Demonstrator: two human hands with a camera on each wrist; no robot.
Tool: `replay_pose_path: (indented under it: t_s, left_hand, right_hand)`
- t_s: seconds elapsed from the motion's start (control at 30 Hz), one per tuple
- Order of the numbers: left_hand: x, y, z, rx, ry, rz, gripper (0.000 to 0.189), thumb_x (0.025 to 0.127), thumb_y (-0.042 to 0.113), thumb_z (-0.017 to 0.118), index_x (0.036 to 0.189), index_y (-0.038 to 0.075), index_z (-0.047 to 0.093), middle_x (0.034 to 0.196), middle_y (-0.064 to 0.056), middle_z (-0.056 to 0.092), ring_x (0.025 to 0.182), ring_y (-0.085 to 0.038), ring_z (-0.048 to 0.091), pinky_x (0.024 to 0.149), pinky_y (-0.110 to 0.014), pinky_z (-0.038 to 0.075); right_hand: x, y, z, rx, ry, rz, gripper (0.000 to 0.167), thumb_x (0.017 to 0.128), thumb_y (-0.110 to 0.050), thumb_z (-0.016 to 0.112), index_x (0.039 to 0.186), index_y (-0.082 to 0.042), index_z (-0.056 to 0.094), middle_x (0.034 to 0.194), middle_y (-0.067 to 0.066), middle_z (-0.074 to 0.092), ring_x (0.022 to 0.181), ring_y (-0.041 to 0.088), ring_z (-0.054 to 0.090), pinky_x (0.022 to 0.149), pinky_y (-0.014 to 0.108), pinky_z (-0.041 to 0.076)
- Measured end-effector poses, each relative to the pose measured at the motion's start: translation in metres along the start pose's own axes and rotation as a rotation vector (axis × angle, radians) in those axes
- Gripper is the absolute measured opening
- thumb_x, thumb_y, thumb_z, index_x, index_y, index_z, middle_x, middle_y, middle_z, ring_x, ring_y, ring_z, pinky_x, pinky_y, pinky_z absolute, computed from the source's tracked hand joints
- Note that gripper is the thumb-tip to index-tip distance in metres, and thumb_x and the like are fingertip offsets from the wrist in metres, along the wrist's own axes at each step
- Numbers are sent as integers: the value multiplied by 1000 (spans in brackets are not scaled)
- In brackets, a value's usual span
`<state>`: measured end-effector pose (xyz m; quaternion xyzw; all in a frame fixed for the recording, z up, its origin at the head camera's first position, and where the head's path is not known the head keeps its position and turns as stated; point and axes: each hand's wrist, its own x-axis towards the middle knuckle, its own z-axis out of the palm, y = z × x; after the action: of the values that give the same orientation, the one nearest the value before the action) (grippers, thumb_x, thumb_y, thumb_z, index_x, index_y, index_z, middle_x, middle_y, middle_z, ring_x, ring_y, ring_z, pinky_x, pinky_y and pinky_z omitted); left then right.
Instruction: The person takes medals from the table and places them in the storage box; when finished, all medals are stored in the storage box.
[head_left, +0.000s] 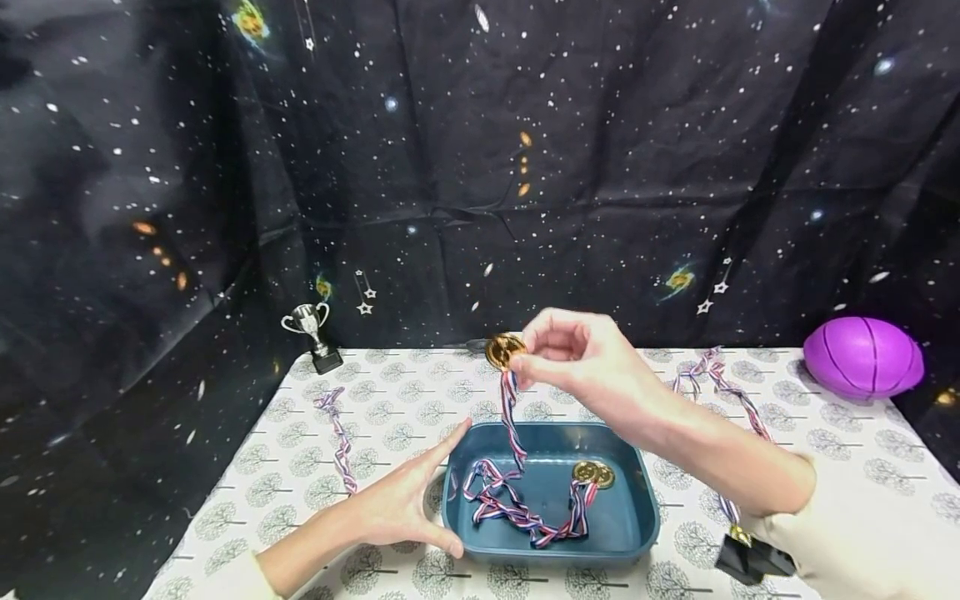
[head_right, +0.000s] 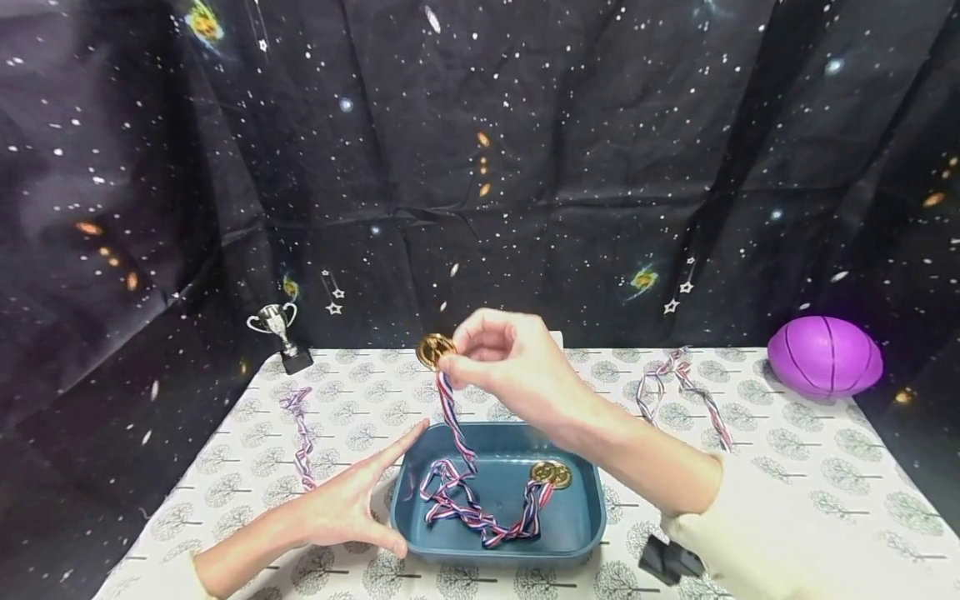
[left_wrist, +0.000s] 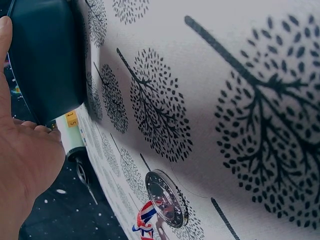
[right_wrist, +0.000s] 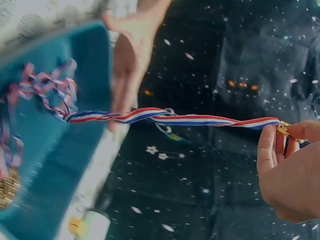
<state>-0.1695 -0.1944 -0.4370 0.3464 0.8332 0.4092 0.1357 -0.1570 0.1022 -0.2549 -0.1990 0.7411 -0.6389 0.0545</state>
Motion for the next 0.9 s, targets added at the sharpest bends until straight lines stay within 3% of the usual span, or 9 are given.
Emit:
replay_pose_path:
  t_s: [0.23,0.57,0.9]
  left_hand:
    - [-1,3,0,-11,1,-21,149,65,32,104,172,30,0,178,-5,7,160,-32,16,126,-62,15]
    - [-1,4,-1,20,-4,-51,149,65,40,103,172,34,-1,178,-4,6,161,-24,14,127,-58,16]
    - [-1,5,0,42,-3,-48,148,66,42,102,172,35,0,178,-2,7,161,-22,13,128,-57,16]
  right_hand:
    - [-29,30,-11,17,14,141,24,94,-16,82,106,1,70,95,13,78,89,26,76,88,33,63]
    - [-51,70,-22,75,3,172,25,99,-12,76,112,7,67,98,12,78,88,26,77,90,30,62]
    - [-54,105,-32,-56,39,157,16,97,-4,76,105,9,71,89,16,78,80,26,76,77,39,66]
